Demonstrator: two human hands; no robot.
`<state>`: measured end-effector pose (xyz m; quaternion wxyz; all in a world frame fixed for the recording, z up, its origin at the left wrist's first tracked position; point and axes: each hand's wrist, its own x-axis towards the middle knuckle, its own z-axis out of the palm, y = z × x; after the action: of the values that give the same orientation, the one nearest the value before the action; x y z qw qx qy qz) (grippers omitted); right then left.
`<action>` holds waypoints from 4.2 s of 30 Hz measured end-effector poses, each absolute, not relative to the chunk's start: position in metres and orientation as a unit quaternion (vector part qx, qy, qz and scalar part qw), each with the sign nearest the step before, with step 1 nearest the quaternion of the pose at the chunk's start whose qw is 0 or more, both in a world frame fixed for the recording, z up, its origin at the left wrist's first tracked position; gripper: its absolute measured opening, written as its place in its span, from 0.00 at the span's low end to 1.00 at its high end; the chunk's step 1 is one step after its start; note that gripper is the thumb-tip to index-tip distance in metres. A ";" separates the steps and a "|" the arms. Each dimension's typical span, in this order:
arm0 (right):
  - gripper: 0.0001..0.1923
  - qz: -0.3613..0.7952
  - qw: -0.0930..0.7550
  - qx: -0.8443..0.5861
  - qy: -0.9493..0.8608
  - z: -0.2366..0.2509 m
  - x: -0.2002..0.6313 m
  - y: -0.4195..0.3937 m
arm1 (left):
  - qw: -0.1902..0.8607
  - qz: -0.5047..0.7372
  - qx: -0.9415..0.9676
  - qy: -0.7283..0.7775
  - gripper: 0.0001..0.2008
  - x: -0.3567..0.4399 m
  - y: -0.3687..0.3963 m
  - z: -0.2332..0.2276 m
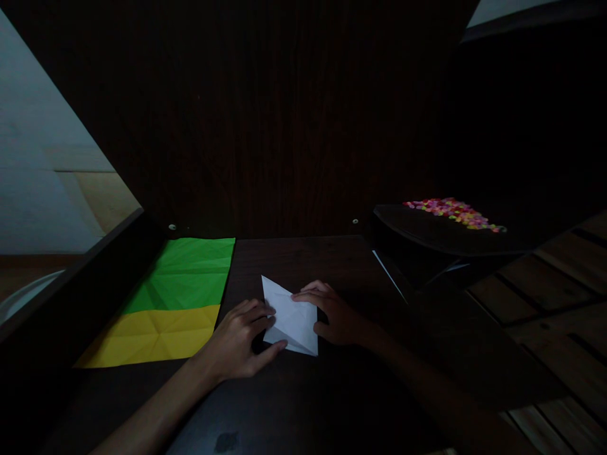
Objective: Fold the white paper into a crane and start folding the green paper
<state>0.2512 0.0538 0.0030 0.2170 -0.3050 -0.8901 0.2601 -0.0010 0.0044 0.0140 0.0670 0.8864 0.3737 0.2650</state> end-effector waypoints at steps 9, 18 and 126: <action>0.36 0.279 0.229 -0.313 -0.878 0.007 0.253 0.052 | 0.006 0.213 0.929 0.303 0.11 -0.005 0.010 0.016; 0.39 0.266 0.278 -0.309 -0.870 0.004 0.253 0.054 | 0.010 0.183 0.935 0.304 0.14 -0.008 0.008 0.015; 0.07 0.264 0.301 -0.463 -0.791 0.002 0.225 0.038 | 0.253 0.267 0.806 0.464 0.23 0.008 0.008 0.005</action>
<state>0.2248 0.0376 0.0020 0.3014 -0.4630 -0.7906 0.2640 0.0076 0.0079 0.0046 0.2530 0.8056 0.4644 0.2671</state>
